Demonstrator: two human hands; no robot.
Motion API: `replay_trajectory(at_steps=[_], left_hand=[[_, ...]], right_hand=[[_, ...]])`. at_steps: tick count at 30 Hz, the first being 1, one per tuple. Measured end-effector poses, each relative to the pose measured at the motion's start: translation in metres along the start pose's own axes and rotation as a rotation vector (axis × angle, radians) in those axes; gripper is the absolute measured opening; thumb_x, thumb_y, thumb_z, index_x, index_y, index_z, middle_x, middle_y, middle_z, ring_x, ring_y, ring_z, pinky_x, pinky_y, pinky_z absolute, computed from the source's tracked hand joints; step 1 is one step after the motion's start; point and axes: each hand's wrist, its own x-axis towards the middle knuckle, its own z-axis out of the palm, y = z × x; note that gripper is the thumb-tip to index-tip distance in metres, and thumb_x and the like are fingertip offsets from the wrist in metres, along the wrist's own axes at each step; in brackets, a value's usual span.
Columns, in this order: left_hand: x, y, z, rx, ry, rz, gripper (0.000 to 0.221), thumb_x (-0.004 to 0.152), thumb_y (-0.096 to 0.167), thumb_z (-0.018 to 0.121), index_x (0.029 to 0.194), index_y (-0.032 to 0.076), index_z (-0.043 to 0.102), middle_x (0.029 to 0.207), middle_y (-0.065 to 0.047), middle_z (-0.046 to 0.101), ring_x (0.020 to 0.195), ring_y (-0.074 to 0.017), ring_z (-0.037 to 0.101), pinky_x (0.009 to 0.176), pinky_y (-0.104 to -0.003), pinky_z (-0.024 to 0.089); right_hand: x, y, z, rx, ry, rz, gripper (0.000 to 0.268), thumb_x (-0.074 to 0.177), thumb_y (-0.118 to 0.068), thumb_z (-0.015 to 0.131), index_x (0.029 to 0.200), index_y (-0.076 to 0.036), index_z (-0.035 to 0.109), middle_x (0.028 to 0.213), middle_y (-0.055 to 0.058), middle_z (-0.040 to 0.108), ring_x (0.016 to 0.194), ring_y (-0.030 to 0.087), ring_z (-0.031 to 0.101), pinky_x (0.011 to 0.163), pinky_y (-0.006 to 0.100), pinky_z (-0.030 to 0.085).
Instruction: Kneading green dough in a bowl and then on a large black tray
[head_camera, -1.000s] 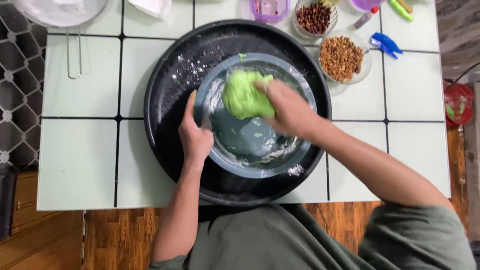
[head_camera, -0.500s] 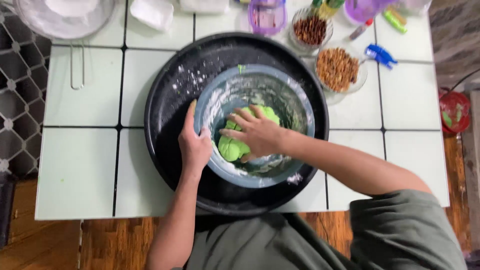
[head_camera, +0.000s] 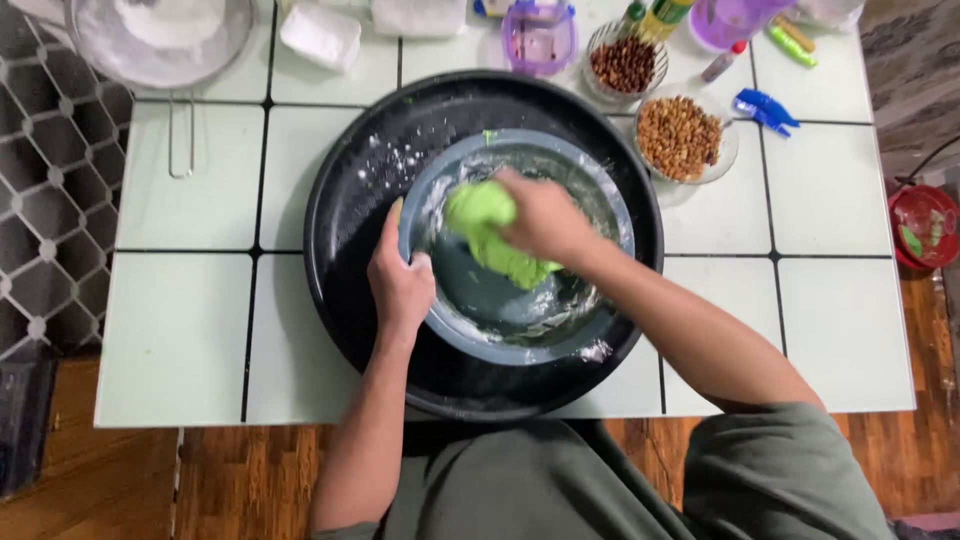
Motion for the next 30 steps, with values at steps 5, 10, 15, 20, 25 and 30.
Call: replay_trajectory(at_steps=[5, 10, 15, 20, 25, 30], left_hand=[[-0.004, 0.013, -0.006, -0.043, -0.041, -0.025, 0.066, 0.083, -0.004, 0.059, 0.146, 0.017, 0.058, 0.134, -0.02, 0.065, 0.129, -0.0413, 0.057, 0.109, -0.05, 0.045], [0.001, 0.006, -0.002, -0.024, -0.042, -0.053, 0.066, 0.083, -0.001, 0.058, 0.145, 0.019, 0.057, 0.137, -0.018, 0.064, 0.13, -0.0383, 0.057, 0.111, -0.048, 0.044], [0.002, 0.012, -0.004, -0.019, -0.039, -0.038, 0.066, 0.083, -0.002, 0.058, 0.145, 0.019, 0.057, 0.135, -0.02, 0.064, 0.129, -0.0402, 0.057, 0.11, -0.049, 0.045], [0.003, 0.016, -0.005, -0.068, -0.044, -0.062, 0.066, 0.084, -0.003, 0.057, 0.147, 0.018, 0.055, 0.137, -0.02, 0.063, 0.131, -0.0399, 0.056, 0.11, -0.049, 0.045], [0.004, 0.019, -0.005, -0.053, -0.04, -0.049, 0.065, 0.082, -0.002, 0.055, 0.144, 0.015, 0.057, 0.135, -0.02, 0.064, 0.129, -0.0398, 0.058, 0.11, -0.048, 0.046], [0.001, 0.0, 0.001, -0.049, -0.02, -0.01, 0.067, 0.08, -0.004, 0.056, 0.144, 0.012, 0.057, 0.134, -0.022, 0.065, 0.127, -0.0402, 0.059, 0.109, -0.048, 0.047]], right_hand=[[-0.046, -0.012, -0.058, 0.809, 0.155, -0.004, 0.071, 0.078, -0.014, 0.076, 0.14, -0.01, 0.043, 0.095, 0.027, 0.071, 0.086, 0.043, 0.073, 0.073, 0.055, 0.058], [-0.066, 0.012, -0.078, 0.15, -0.199, 0.074, 0.046, 0.087, -0.029, 0.076, 0.12, -0.007, 0.052, 0.119, 0.031, 0.065, 0.103, 0.05, 0.068, 0.084, 0.058, 0.058], [-0.037, -0.015, -0.089, -0.3, 0.145, -0.338, 0.078, 0.082, -0.067, 0.078, 0.127, -0.006, 0.06, 0.125, 0.03, 0.056, 0.117, 0.046, 0.062, 0.096, 0.051, 0.055], [-0.024, -0.02, -0.056, -0.279, -0.552, -0.328, 0.084, 0.1, -0.061, 0.048, 0.165, -0.023, 0.011, 0.151, 0.025, 0.044, 0.138, 0.04, 0.05, 0.11, 0.053, 0.048], [-0.016, 0.015, 0.045, -0.388, 0.0, -0.432, 0.061, 0.089, -0.063, 0.061, 0.134, -0.022, 0.054, 0.111, 0.011, 0.052, 0.1, 0.03, 0.057, 0.07, 0.043, 0.056], [0.03, 0.025, 0.091, -0.35, -0.06, -0.324, 0.04, 0.097, -0.044, 0.056, 0.13, -0.022, 0.054, 0.098, 0.013, 0.055, 0.088, 0.032, 0.061, 0.059, 0.049, 0.057]])
